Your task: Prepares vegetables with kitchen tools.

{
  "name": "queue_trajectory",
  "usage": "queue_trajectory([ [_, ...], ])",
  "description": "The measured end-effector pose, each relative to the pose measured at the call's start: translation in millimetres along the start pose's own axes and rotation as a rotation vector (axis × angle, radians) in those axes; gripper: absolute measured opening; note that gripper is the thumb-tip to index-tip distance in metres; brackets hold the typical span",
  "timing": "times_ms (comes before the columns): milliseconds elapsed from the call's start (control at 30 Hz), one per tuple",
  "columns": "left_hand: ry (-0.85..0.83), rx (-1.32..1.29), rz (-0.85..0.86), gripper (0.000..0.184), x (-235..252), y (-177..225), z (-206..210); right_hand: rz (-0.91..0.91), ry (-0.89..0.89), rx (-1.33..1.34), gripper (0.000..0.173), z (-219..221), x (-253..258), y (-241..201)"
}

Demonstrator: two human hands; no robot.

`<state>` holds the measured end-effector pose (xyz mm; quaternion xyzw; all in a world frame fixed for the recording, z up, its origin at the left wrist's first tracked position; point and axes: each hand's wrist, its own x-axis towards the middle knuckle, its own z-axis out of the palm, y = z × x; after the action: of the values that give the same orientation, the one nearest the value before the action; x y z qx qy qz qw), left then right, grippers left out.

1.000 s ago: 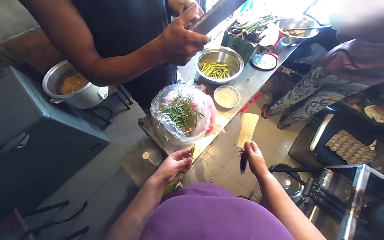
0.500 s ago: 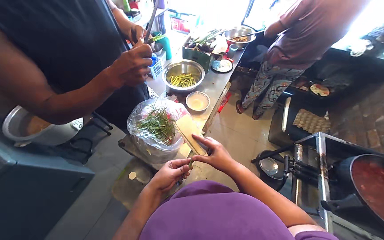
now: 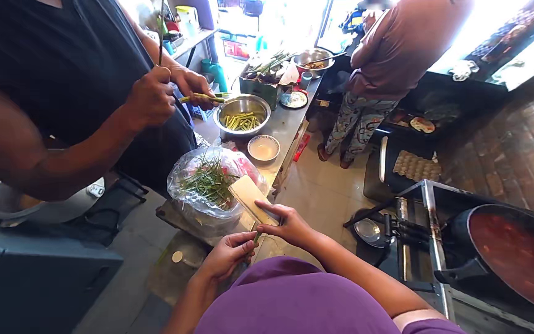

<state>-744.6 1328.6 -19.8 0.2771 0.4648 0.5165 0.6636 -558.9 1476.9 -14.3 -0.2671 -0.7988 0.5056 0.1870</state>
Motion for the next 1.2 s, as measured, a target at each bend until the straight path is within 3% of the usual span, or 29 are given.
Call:
queue_trajectory([
  [100, 0.002, -0.037, -0.026, 0.029, -2.2, -0.9, -1.0, -0.045, 0.034, -0.009, 0.067, 4.9, -0.3, 2.6],
  [267, -0.139, -0.196, -0.116, 0.033, 1.4, -2.6, -7.9, -0.191, 0.144, -0.020, 0.064, 17.6, 0.6, 11.5],
  [567, -0.103, -0.296, -0.148, 0.023, 4.0, -3.6, -10.7, -0.279, 0.198, 0.022, 0.062, 23.3, 7.2, 10.6],
  [767, 0.088, -0.359, -0.148, 0.017, -1.7, -2.8, -9.4, -0.336, 0.112, 0.043, 0.062, 34.4, 12.1, 7.7],
  [867, 0.366, -0.430, -0.067, 0.026, 1.3, -5.3, -21.3, -0.372, 0.006, 0.058, 0.062, 46.0, 9.8, -3.0],
  [1000, 0.695, -0.505, 0.042, 0.018, 1.1, -12.2, -64.0, -0.335, -0.002, 0.132, 0.062, 38.3, 22.9, -16.0],
  [1200, 0.670, -0.571, 0.134, 0.025, -33.3, 0.3, -75.5, -0.060, 0.206, -0.072, 0.067, 19.9, 103.5, -1.6],
])
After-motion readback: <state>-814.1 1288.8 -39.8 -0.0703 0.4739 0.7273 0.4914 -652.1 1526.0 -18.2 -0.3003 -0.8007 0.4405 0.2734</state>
